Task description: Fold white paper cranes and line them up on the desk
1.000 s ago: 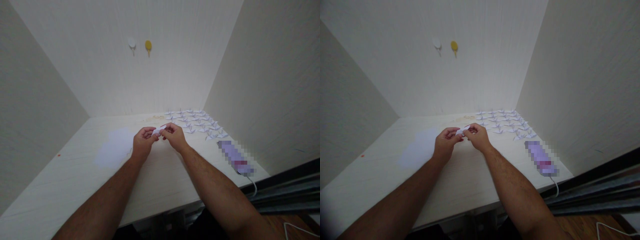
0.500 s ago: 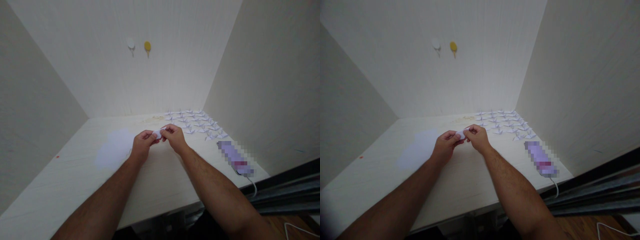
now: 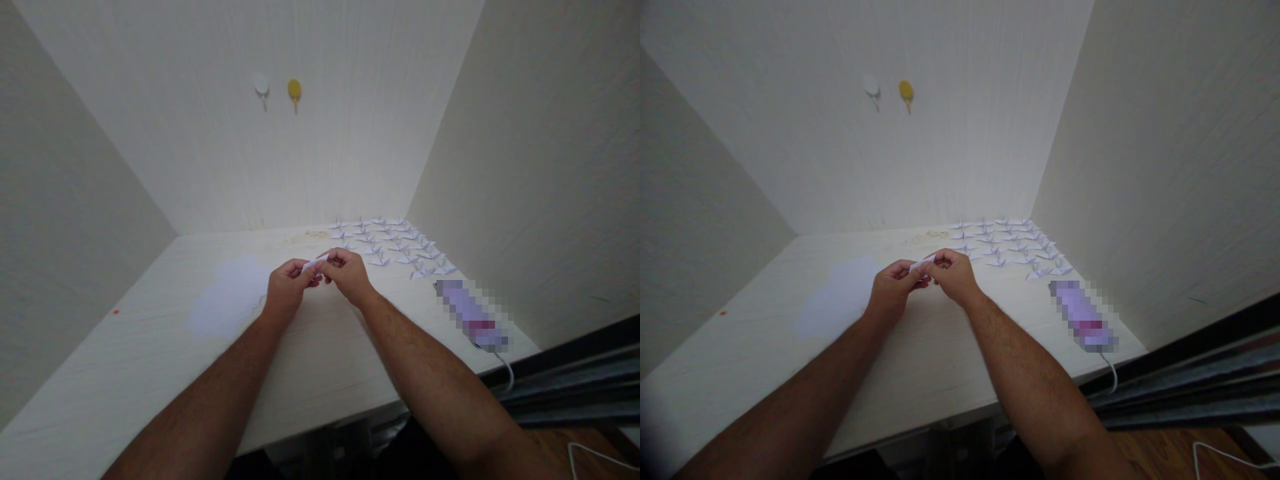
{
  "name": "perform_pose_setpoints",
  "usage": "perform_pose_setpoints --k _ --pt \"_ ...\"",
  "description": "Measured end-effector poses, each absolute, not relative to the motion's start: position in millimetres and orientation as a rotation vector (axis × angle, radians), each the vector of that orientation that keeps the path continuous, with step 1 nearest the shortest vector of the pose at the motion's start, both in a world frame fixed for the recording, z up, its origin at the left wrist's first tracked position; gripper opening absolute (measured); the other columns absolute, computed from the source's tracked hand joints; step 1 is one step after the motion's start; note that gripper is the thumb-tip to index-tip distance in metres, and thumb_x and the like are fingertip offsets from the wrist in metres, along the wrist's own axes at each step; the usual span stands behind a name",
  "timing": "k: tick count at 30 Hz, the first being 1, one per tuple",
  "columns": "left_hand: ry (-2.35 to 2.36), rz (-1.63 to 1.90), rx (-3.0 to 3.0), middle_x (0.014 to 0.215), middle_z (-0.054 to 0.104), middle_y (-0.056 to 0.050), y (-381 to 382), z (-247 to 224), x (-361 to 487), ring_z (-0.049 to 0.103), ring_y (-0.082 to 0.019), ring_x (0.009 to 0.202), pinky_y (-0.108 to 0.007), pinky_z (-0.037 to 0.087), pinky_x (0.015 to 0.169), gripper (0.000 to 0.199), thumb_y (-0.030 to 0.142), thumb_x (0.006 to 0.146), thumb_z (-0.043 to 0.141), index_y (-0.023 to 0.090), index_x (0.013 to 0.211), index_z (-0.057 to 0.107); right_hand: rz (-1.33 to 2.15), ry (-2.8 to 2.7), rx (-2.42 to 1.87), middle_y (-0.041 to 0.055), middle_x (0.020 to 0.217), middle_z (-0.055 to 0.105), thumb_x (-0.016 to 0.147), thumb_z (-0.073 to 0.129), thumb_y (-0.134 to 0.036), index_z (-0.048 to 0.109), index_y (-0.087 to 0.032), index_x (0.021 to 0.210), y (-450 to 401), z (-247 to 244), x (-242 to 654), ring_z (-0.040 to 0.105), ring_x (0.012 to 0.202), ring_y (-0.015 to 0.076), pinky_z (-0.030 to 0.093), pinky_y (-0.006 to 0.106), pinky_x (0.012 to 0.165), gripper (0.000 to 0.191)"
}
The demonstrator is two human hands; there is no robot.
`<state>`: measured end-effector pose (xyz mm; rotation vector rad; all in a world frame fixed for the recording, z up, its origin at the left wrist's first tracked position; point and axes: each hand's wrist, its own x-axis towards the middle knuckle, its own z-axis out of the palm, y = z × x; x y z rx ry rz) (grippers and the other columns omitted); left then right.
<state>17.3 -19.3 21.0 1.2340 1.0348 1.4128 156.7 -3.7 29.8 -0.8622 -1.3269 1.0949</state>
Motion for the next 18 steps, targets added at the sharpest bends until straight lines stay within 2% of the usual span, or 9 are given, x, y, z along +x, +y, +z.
perform_pose_setpoints --k 9,18 --pt "1.012 1.394 1.247 0.068 0.07 -0.004 -18.0 17.7 17.1 0.065 -0.013 0.062 -0.028 0.055 0.065 0.027 0.038 0.069 0.077 0.014 0.076 0.067 1.064 -1.298 -0.863 -0.0035 0.051 0.057 0.07 0.07 -0.03 0.064 -0.016 0.07 -3.7 29.7 156.6 0.051 0.044 0.0085 0.039 0.021 0.043 0.015" --pt "1.0 1.374 1.197 0.066 0.069 -0.004 -17.2 17.9 17.6 0.065 -0.014 0.061 -0.029 0.055 0.066 0.029 0.037 0.065 0.08 0.014 0.074 0.066 1.064 -1.274 -0.881 -0.0038 0.048 0.055 0.069 0.07 -0.032 0.064 -0.017 0.068 -3.9 29.0 155.9 0.048 0.044 0.009 0.037 0.022 0.045 0.017"
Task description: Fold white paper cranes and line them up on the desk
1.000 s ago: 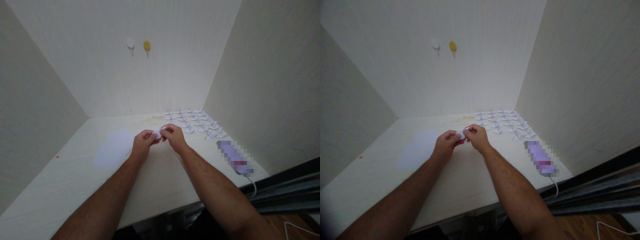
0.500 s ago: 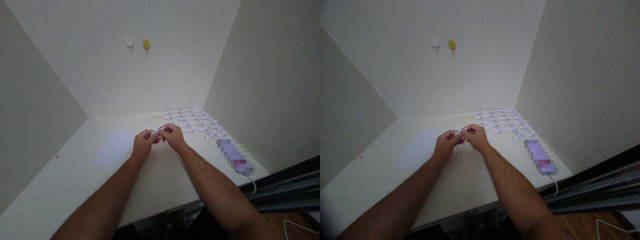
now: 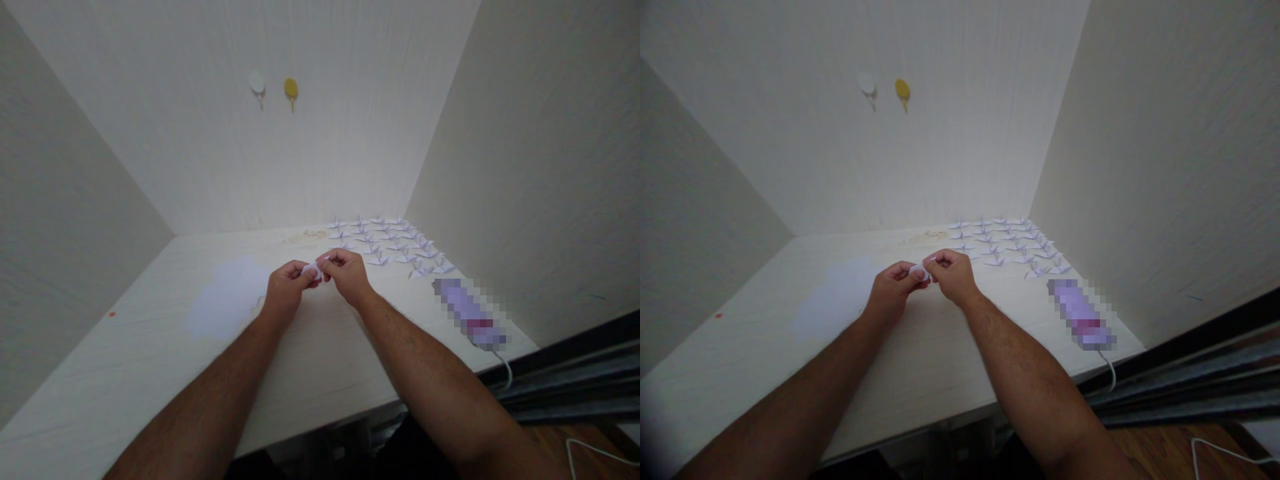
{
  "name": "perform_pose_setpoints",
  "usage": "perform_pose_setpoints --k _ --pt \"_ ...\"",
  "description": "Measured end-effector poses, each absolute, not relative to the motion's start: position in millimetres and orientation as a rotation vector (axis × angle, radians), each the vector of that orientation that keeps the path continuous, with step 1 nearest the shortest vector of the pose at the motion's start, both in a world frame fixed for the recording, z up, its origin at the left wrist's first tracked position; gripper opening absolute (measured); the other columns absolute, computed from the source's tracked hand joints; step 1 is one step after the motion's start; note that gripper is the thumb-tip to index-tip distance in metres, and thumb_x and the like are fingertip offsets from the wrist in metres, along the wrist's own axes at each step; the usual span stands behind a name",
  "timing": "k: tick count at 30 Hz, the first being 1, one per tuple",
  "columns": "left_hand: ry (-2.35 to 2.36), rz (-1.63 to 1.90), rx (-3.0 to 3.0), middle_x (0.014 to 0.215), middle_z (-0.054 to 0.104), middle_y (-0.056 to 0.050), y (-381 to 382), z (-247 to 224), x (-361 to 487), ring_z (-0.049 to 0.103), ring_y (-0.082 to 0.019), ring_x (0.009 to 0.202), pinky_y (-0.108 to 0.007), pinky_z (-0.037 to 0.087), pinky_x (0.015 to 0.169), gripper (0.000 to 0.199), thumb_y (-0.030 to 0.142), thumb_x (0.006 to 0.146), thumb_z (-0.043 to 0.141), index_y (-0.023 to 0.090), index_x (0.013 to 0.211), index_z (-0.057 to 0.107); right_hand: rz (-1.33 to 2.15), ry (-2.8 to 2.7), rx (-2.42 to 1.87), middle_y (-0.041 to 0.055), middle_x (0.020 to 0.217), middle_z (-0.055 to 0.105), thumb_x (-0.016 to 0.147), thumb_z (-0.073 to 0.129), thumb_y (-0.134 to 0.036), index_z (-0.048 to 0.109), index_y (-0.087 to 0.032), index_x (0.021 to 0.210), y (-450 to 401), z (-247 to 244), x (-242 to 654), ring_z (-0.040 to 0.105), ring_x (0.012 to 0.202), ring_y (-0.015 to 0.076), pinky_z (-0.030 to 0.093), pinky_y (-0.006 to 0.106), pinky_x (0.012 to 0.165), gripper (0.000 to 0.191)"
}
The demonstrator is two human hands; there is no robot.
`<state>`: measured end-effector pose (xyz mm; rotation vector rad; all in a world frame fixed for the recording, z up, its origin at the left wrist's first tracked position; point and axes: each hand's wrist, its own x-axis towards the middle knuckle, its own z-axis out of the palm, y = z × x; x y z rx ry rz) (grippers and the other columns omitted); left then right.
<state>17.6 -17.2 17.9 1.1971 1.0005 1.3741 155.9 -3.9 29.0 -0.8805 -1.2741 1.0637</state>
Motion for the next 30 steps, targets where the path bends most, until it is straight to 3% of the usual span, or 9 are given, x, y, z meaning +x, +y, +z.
perform_pose_setpoints --k 30 --pt "1.052 1.389 1.207 0.065 0.069 -0.004 -18.5 16.3 18.7 0.065 -0.014 0.06 -0.028 0.055 0.063 0.026 0.038 0.066 0.078 0.014 0.072 0.068 1.046 -1.263 -0.904 -0.0033 0.047 0.055 0.069 0.071 -0.033 0.064 -0.017 0.065 -4.1 30.2 157.9 0.048 0.044 0.0093 0.037 0.023 0.045 0.018"
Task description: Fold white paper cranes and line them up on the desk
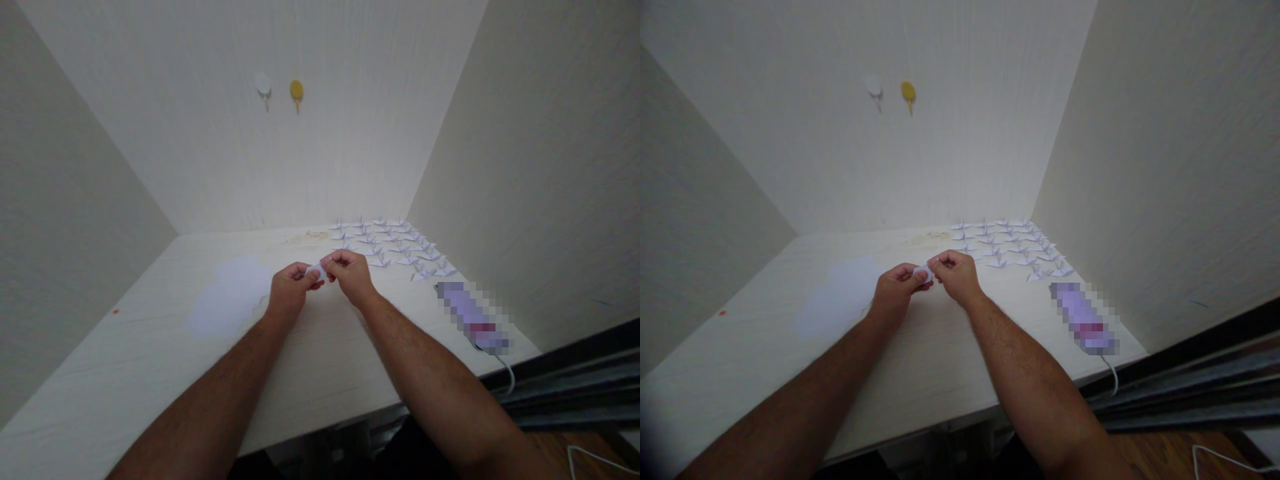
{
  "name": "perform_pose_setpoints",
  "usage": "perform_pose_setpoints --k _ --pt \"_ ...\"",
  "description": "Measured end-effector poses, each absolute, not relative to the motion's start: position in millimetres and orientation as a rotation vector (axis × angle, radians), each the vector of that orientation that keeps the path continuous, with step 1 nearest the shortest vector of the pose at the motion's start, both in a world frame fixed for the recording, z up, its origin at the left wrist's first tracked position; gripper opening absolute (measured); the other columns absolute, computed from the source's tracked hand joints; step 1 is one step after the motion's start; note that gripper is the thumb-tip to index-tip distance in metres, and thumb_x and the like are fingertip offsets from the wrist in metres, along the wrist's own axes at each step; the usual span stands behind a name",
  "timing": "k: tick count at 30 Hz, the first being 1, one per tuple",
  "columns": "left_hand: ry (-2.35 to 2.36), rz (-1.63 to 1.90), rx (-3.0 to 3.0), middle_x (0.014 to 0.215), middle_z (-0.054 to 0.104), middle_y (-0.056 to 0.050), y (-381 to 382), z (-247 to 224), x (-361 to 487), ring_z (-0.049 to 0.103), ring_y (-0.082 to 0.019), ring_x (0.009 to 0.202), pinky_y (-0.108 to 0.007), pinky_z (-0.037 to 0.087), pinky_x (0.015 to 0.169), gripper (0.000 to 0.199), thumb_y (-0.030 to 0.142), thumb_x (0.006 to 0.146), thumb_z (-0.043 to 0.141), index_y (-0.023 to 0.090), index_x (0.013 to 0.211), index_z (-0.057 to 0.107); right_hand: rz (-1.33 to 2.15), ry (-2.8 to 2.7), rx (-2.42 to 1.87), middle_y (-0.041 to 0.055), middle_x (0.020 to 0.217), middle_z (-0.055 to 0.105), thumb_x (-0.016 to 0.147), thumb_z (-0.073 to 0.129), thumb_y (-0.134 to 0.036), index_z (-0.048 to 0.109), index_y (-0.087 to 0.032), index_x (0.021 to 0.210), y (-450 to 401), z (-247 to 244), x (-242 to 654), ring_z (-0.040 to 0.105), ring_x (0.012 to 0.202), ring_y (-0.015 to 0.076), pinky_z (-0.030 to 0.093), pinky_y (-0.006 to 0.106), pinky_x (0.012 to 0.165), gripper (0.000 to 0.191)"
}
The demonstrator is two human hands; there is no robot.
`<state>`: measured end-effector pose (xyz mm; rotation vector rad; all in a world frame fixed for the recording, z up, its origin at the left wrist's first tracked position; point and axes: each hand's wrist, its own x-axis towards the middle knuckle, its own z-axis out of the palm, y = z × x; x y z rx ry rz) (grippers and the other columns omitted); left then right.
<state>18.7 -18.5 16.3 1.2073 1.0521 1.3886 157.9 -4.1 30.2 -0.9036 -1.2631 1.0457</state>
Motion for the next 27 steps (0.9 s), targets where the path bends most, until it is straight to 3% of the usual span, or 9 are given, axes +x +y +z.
perform_pose_setpoints --k 16,27 --pt "0.979 1.338 1.084 0.064 0.069 -0.004 -20.2 20.2 20.2 0.066 -0.016 0.058 -0.031 0.056 0.064 0.027 0.034 0.06 0.082 0.013 0.068 0.066 1.03 -1.17 -0.887 -0.0046 0.045 0.053 0.067 0.068 -0.024 0.067 -0.017 0.062 -0.5 29.2 160.2 0.044 0.043 0.0078 0.033 0.021 0.043 0.01" --pt "1.175 1.54 1.128 0.076 0.07 -0.003 -13.3 22.6 10.4 0.063 -0.012 0.057 -0.025 0.053 0.059 0.032 0.031 0.062 0.079 0.013 0.087 0.069 1.024 -1.336 -0.984 -0.0022 0.057 0.062 0.068 0.069 -0.028 0.066 -0.016 0.074 5.1 21.6 163.2 0.051 0.046 0.0092 0.04 0.022 0.045 0.013"
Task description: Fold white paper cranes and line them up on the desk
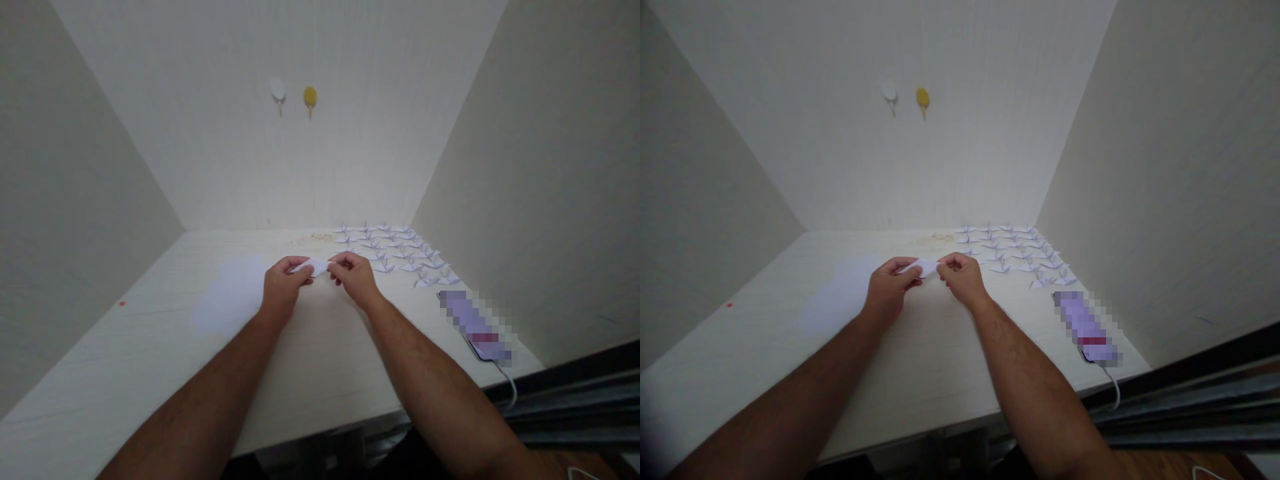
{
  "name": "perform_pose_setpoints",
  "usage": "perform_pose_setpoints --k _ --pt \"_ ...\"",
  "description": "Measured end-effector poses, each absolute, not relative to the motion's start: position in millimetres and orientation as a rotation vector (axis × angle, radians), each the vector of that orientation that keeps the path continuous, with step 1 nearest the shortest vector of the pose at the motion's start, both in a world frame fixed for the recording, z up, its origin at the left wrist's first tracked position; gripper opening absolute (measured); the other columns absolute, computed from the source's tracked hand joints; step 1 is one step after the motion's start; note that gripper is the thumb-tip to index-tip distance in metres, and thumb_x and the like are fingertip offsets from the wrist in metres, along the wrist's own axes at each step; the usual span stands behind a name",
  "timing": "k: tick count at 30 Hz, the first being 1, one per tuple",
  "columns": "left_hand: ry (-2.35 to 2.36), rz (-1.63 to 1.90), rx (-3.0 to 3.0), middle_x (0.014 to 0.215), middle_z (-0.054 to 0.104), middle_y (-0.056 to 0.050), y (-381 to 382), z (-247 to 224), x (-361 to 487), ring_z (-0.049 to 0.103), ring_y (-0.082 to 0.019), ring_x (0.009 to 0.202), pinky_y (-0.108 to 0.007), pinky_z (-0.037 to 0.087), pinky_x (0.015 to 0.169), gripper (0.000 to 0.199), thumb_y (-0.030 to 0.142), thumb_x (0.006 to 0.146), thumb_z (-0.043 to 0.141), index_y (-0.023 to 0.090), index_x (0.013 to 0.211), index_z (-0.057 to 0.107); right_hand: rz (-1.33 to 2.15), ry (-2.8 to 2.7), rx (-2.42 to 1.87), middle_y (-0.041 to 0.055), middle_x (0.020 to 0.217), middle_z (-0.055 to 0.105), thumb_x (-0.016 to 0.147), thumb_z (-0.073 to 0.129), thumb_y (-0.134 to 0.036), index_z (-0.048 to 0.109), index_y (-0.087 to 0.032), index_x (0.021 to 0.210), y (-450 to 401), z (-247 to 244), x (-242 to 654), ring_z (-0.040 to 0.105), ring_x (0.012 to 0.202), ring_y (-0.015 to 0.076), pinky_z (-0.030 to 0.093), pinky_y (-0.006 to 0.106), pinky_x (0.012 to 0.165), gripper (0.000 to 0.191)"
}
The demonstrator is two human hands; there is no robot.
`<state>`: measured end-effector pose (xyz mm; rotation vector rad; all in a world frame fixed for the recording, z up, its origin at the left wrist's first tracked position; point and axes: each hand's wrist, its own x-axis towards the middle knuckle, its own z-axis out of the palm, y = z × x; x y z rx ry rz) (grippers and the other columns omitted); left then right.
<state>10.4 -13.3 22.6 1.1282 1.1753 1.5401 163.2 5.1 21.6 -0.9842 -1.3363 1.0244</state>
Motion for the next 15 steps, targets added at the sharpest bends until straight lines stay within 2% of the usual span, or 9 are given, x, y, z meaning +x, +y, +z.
perform_pose_setpoints --k 4,6,15 --pt "1.229 1.492 1.286 0.074 0.07 -0.002 -16.3 26.2 10.5 0.062 -0.012 0.056 -0.025 0.052 0.057 0.031 0.029 0.062 0.078 0.014 0.088 0.069 0.845 -1.48 -0.939 0.0014 0.077 0.069 0.068 0.071 -0.024 0.069 -0.018 0.083 4.3 18.9 163.1 0.061 0.067 0.0127 0.049 0.024 0.06 0.017" --pt "1.189 1.464 1.333 0.075 0.071 -0.003 -17.6 25.3 11.3 0.063 -0.013 0.058 -0.025 0.052 0.059 0.03 0.028 0.063 0.078 0.014 0.088 0.068 0.796 -1.521 -0.922 0.0021 0.079 0.07 0.07 0.069 -0.023 0.07 -0.019 0.081 3.8 17.5 162.6 0.064 0.071 0.0142 0.05 0.025 0.064 0.012" --pt "1.186 1.453 1.313 0.068 0.069 -0.003 -19.0 28.2 14.1 0.06 -0.012 0.058 -0.024 0.048 0.055 0.027 0.026 0.062 0.077 0.013 0.082 0.066 0.458 -1.705 -0.84 0.0038 0.084 0.073 0.077 0.066 -0.02 0.075 -0.023 0.087 1.7 16.9 164.2 0.065 0.077 0.0163 0.051 0.027 0.063 0.013"
